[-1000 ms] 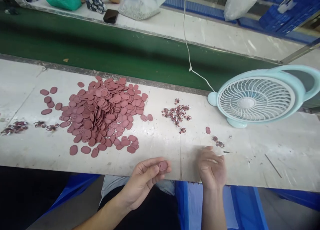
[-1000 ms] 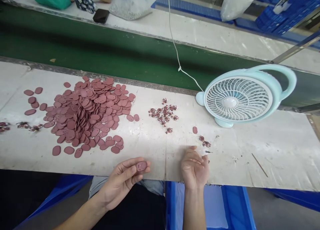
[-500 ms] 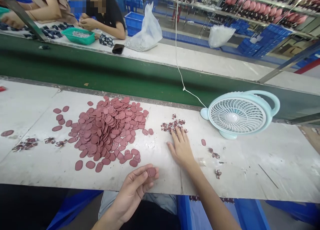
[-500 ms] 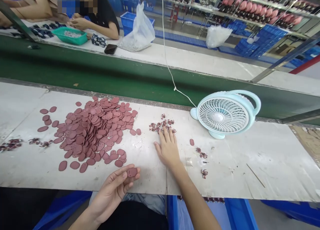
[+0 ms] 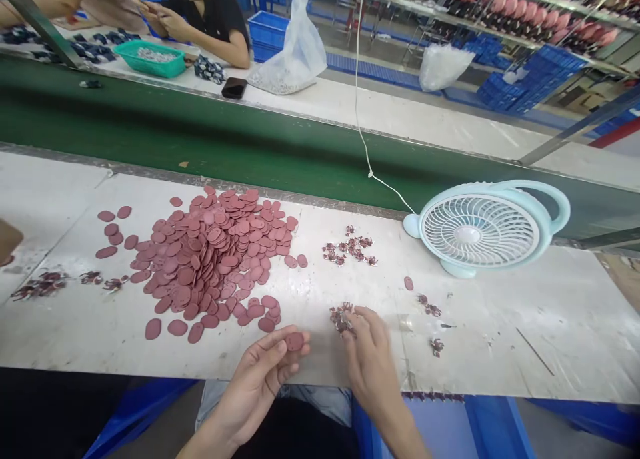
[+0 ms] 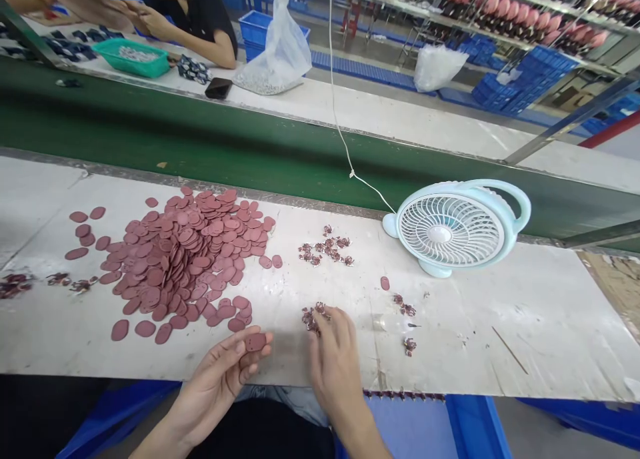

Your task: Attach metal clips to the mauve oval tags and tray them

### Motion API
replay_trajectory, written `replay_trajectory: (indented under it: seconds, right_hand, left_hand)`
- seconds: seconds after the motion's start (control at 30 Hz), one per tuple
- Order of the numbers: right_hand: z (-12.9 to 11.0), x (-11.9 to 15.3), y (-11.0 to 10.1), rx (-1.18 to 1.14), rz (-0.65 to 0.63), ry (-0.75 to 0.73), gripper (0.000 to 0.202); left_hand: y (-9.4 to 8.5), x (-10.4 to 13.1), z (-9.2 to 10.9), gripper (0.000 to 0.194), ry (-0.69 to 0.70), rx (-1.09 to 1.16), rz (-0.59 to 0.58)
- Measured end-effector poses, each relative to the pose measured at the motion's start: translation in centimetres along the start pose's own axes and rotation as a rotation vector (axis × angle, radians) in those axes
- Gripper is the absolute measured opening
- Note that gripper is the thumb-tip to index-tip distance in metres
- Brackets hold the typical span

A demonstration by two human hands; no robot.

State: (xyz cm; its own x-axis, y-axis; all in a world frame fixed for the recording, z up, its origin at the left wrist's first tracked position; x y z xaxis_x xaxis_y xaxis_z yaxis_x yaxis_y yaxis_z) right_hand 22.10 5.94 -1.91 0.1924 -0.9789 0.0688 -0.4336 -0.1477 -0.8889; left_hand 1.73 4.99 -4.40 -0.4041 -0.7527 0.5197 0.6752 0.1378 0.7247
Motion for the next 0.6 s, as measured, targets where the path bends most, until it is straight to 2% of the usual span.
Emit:
replay_trajectory:
  seconds: [0.1,0.2,0.3,0.47,0.6]
  right_hand:
    - [1.4,-2.3,-1.4,0.035,-0.025,0.024,0.025]
    - [2.0,-4.7,-1.3,0.073,-0.129,-0.044,0.018]
    - [2.5,-6.1,-0.7,0.102,-0.166,-0.071,0.021]
    - [3.3,-7.6,-0.8,0.091,-0.186,-0.081,0.018]
    - [3.0,-7.2,-2.5,-0.003,-0.127,-0.016,0.017]
  left_hand:
    - [0.0,0.1,-0.4,0.028,-0.010,0.007,-0.017]
    - [0.0,0.3,-0.9,0.028,-0.019,0.008,-0.046]
    - [0.0,0.4,-1.1,0.029,-0.021,0.007,-0.055]
    - [0.3,0.5,-1.0,0.027,-0.017,0.000,-0.074]
    - [0.9,0.5,-0.9,0.027,-0.021,0.005,-0.107]
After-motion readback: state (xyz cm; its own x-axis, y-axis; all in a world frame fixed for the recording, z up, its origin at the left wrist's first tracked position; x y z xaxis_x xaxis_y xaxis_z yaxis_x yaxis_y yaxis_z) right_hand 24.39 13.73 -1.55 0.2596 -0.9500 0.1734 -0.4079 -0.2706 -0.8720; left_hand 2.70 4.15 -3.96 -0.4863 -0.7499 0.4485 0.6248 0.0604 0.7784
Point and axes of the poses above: each hand's wrist, its own x-axis away from the middle knuckle, its own y-axis out of the palm, z = x × y, the point moved 6 cm from there along -x, towards the middle knuckle, and after that the axes turned 14 degrees about -z, right-handed, at the moved point
